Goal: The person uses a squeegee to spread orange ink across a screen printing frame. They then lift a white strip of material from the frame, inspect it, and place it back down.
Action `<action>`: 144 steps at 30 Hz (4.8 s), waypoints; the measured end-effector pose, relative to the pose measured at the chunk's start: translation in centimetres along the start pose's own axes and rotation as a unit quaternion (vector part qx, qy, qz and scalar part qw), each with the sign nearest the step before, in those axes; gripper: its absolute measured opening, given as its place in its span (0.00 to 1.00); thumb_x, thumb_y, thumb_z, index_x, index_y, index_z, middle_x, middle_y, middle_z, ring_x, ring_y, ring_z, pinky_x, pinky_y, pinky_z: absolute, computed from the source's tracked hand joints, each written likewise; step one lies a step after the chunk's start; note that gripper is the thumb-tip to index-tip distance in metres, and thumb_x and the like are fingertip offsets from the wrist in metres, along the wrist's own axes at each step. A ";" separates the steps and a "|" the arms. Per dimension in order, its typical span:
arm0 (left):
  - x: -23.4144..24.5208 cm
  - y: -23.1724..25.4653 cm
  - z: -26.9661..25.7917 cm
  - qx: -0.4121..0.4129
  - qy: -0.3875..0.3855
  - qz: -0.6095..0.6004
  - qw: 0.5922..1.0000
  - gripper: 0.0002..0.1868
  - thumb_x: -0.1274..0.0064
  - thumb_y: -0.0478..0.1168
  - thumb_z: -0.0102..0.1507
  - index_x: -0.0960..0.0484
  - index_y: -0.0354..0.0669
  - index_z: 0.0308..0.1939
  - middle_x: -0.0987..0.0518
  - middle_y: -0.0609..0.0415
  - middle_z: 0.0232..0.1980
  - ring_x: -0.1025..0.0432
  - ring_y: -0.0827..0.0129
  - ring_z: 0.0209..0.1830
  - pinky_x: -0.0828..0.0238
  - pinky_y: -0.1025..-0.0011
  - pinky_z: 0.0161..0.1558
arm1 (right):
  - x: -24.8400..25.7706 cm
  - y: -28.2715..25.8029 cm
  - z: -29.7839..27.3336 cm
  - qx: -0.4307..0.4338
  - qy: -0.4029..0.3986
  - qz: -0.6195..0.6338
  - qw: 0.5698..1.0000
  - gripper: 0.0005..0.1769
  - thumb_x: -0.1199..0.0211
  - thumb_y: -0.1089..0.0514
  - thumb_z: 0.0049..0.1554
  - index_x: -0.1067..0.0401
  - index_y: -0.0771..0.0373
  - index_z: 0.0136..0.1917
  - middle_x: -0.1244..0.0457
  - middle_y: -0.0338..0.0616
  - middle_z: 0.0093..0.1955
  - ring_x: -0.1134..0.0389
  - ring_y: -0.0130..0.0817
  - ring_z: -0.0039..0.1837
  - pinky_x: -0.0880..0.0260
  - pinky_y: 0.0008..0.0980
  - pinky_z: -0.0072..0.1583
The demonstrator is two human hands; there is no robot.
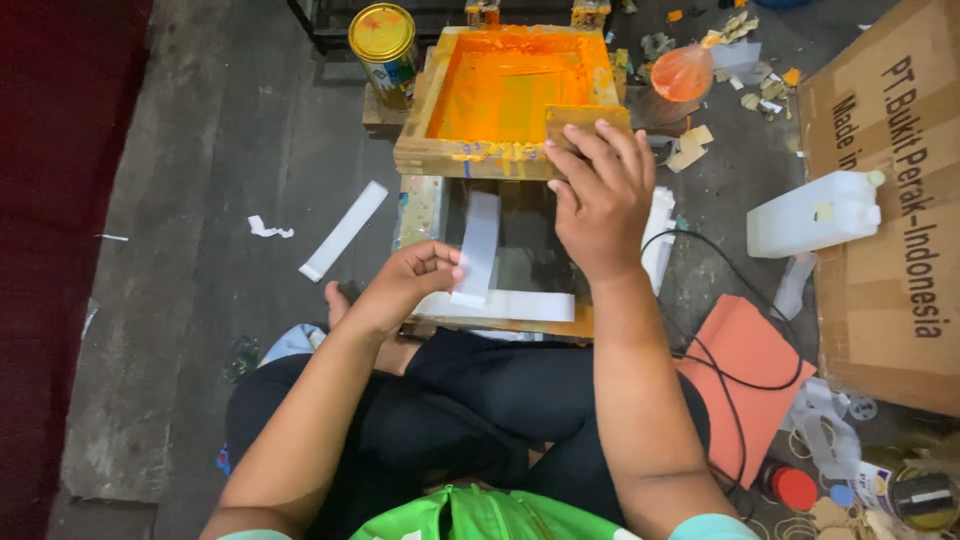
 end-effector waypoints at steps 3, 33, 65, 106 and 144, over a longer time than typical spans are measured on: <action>-0.2 -0.9 1.6 0.012 0.029 0.052 0.998 0.14 0.39 0.32 0.62 0.18 0.29 0.50 0.17 0.44 0.32 0.20 0.65 0.33 0.21 0.70 0.42 | 0.2 -0.2 0.4 -0.012 0.000 0.010 1.000 0.18 0.27 0.62 0.58 0.20 0.52 0.62 0.32 0.41 0.64 0.40 0.50 0.74 0.58 0.60 0.77; -6.3 -3.0 2.8 -0.112 -0.162 0.664 0.722 0.42 0.64 0.68 0.69 0.36 0.39 0.74 0.38 0.38 0.77 0.46 0.46 0.79 0.62 0.42 0.76 | 0.1 -0.3 0.6 -0.030 -0.024 -0.005 0.999 0.20 0.25 0.66 0.55 0.19 0.53 0.60 0.32 0.42 0.64 0.39 0.51 0.73 0.56 0.61 0.77; -5.1 5.7 -0.7 -0.528 0.195 0.457 0.689 0.15 0.37 0.44 0.60 0.14 0.52 0.51 0.18 0.54 0.53 0.24 0.56 0.56 0.31 0.56 0.62 | 0.7 -0.3 0.7 -0.006 -0.063 -0.018 0.998 0.27 0.17 0.65 0.46 0.19 0.55 0.59 0.31 0.44 0.61 0.37 0.51 0.71 0.52 0.61 0.76; 1.1 -3.0 5.9 0.046 0.015 0.611 0.790 0.44 0.63 0.61 0.72 0.62 0.43 0.83 0.64 0.47 0.86 0.56 0.53 0.84 0.66 0.44 0.79 | -7.7 4.0 -5.6 -0.158 -0.468 -0.015 0.870 0.61 0.24 0.45 0.44 0.50 0.45 0.84 0.51 0.50 0.83 0.59 0.50 0.85 0.60 0.60 0.80; 1.7 1.5 7.9 0.056 -0.004 0.655 0.754 0.40 0.75 0.63 0.73 0.51 0.37 0.81 0.54 0.43 0.84 0.55 0.51 0.83 0.66 0.44 0.78 | -9.1 2.8 2.6 -0.059 -0.211 -0.063 0.974 0.16 0.36 0.56 0.44 0.26 0.44 0.48 0.30 0.40 0.40 0.26 0.53 0.48 0.26 0.53 0.49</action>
Point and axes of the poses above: each hand's wrist, its own z-axis towards the middle knuckle, its own x-axis out of the back of the hand, y = z × x, the point moved 7 cm from there along z, towards the middle knuckle
